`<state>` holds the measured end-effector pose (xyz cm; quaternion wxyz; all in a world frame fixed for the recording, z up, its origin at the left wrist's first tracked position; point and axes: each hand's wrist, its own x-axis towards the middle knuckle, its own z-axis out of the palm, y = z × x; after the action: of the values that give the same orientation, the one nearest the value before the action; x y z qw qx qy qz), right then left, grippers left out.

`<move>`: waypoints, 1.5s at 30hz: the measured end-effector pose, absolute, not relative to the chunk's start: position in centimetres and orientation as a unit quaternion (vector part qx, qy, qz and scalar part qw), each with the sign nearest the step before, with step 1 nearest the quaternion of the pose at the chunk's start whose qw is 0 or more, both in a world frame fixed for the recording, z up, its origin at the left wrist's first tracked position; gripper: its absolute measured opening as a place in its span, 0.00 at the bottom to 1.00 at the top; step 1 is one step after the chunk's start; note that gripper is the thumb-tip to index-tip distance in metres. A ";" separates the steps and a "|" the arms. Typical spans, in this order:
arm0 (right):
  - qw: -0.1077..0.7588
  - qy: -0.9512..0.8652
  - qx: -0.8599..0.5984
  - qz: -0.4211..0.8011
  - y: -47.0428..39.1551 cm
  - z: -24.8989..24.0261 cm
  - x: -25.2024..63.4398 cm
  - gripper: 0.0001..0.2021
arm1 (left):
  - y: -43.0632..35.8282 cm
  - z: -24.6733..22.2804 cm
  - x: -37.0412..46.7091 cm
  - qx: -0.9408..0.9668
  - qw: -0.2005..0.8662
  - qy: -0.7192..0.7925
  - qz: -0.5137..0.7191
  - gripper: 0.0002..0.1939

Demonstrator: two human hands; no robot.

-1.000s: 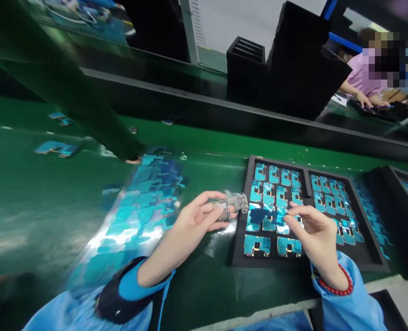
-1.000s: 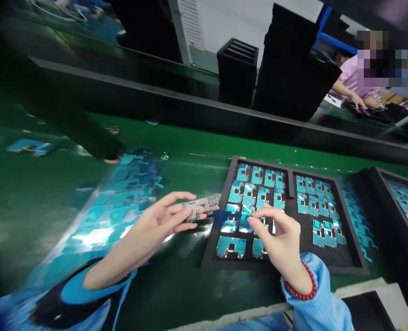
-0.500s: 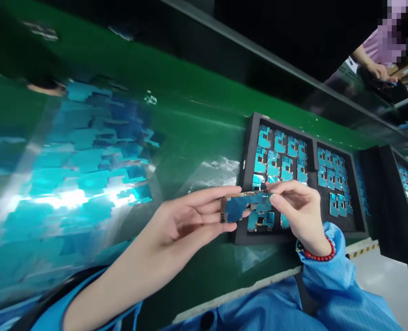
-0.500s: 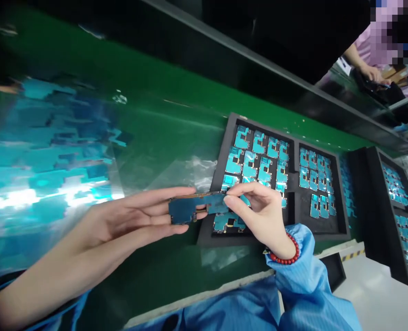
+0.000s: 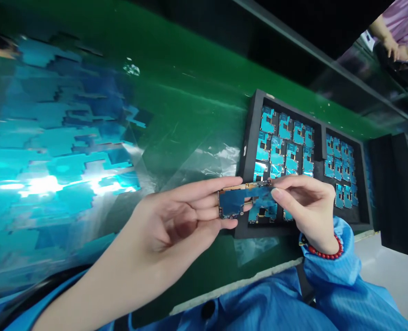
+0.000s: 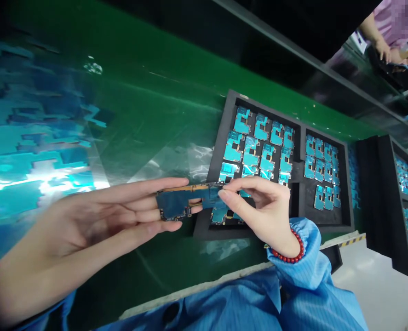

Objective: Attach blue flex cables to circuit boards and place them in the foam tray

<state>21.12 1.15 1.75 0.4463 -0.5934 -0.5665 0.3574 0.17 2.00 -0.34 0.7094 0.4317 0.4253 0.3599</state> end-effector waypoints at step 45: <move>0.460 -0.573 -0.573 0.364 1.4 1.6 21.0 0.06 | 1.6 -0.6 0.4 0.467 0.680 0.426 0.371 0.19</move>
<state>20.99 1.37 1.61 0.4597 -0.5731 -0.5726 0.3639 0.37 1.61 -0.60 0.6800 0.4667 0.4265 0.3715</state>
